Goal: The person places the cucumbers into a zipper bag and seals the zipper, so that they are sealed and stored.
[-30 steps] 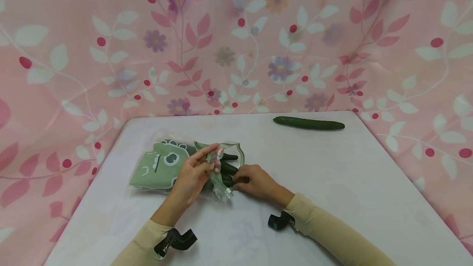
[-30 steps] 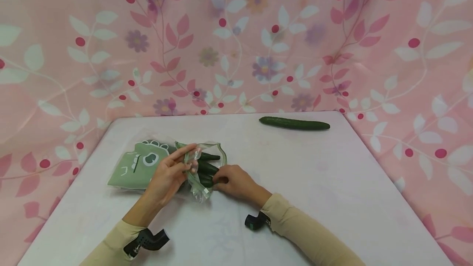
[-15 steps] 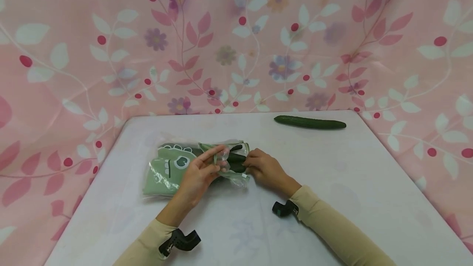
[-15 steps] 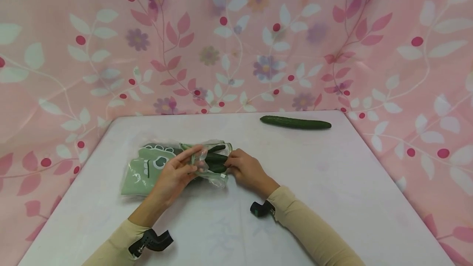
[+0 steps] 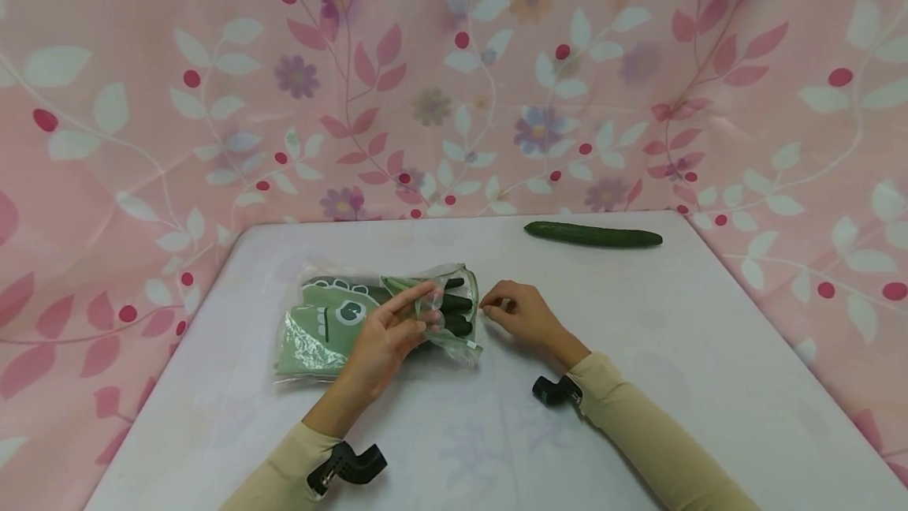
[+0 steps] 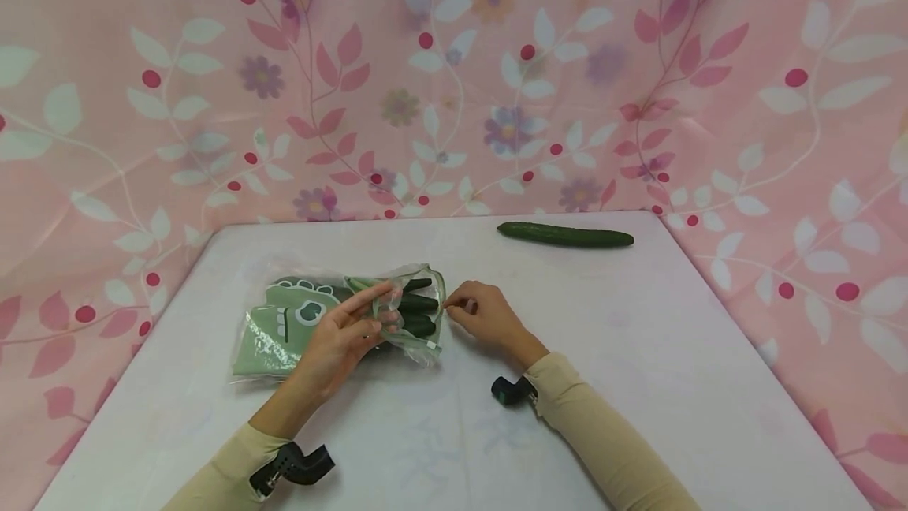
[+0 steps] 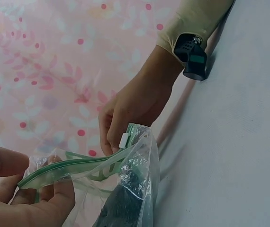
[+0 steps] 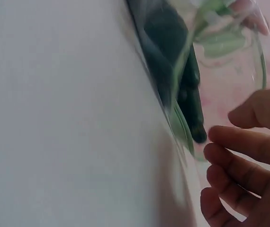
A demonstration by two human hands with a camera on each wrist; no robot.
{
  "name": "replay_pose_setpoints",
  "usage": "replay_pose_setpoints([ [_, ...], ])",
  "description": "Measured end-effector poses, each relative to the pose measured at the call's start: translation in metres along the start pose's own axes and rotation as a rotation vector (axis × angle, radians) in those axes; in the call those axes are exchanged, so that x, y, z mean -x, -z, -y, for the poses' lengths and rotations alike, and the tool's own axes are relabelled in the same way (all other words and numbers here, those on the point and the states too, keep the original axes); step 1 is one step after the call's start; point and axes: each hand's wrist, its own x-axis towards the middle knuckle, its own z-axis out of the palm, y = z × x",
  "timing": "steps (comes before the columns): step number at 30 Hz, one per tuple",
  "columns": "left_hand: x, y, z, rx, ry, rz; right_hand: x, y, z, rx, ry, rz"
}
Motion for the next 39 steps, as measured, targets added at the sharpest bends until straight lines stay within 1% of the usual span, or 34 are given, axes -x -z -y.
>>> replay_pose_setpoints([
  [2, 0.000, 0.000, 0.000, 0.000, -0.001, 0.005, 0.000, 0.010, -0.002, 0.003, -0.065, -0.053],
  [5, -0.001, 0.000, 0.000, -0.001, -0.002, 0.012, 0.002, 0.028, -0.006, 0.040, -0.150, -0.106],
  [9, -0.001, 0.000, 0.001, -0.007, -0.007, 0.029, 0.009, 0.053, -0.024, 0.088, -0.230, -0.164],
  [14, 0.000, 0.000, 0.000, -0.008, -0.019, 0.035, 0.017, 0.085, -0.046, 0.137, -0.269, -0.235],
  [18, -0.001, 0.001, -0.001, -0.011, -0.033, 0.035, 0.017, 0.111, -0.062, 0.215, -0.290, -0.285],
  [20, -0.001, 0.001, -0.001, -0.013, -0.035, 0.032, 0.019, 0.124, -0.071, 0.260, -0.308, -0.297],
  [23, -0.001, 0.002, -0.002, -0.016, -0.029, 0.029, 0.022, 0.142, -0.084, 0.314, -0.350, -0.271],
  [26, -0.001, 0.002, -0.002, -0.015, -0.023, 0.021, 0.022, 0.160, -0.097, 0.363, -0.387, -0.207],
  [29, -0.001, 0.002, -0.001, -0.013, -0.021, 0.018, 0.021, 0.175, -0.109, 0.387, -0.415, -0.146],
  [36, -0.001, 0.003, -0.001, -0.008, -0.024, 0.023, 0.027, 0.202, -0.125, 0.468, -0.490, -0.059],
  [39, 0.000, 0.002, -0.002, -0.007, -0.023, 0.022, 0.032, 0.211, -0.130, 0.494, -0.522, 0.002],
])
